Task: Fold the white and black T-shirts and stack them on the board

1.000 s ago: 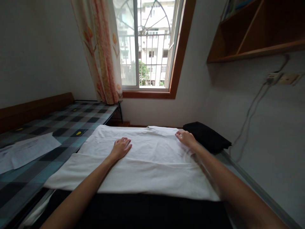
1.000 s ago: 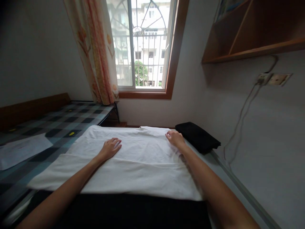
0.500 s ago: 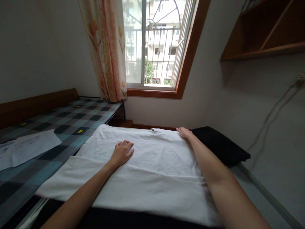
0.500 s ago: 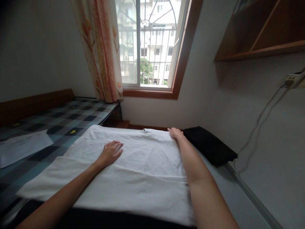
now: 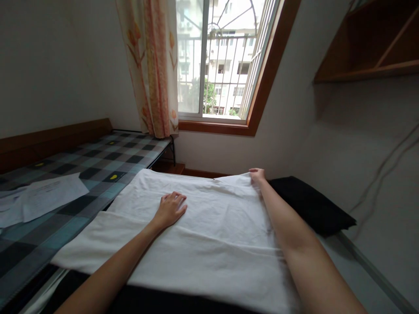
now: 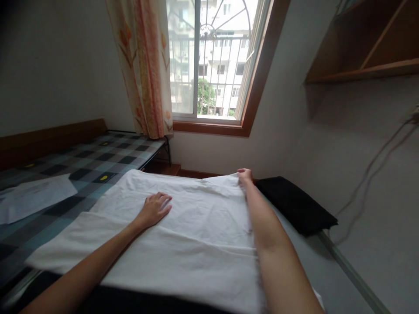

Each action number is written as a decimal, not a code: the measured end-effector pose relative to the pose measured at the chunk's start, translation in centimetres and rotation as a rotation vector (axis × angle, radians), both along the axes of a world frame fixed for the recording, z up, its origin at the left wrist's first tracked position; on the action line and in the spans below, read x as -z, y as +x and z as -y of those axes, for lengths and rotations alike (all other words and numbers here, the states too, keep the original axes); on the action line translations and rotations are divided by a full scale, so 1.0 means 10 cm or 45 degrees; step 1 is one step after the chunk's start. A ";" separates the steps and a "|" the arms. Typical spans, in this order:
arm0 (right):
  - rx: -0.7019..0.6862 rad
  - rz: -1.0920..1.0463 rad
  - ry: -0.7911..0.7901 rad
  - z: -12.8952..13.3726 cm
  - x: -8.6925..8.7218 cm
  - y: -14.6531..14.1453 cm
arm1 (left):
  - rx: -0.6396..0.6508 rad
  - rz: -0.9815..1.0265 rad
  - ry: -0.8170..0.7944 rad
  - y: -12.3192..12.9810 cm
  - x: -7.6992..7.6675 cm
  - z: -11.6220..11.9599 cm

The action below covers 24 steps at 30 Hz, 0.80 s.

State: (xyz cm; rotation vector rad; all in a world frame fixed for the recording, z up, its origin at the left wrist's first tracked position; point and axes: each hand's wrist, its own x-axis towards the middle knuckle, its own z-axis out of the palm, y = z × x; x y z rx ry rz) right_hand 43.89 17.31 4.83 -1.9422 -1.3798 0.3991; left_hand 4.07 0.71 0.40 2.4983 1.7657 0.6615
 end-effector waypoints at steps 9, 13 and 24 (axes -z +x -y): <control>-0.960 -0.185 -0.017 1.30 -0.25 0.26 | -0.026 -0.023 -0.014 0.00 0.01 -0.02; -1.204 0.037 -0.289 1.77 -0.06 0.31 | -0.039 -0.050 0.006 0.01 0.03 -0.02; -0.488 0.408 -0.140 1.66 -0.16 -0.31 | -0.038 -0.047 -0.004 0.01 0.00 0.01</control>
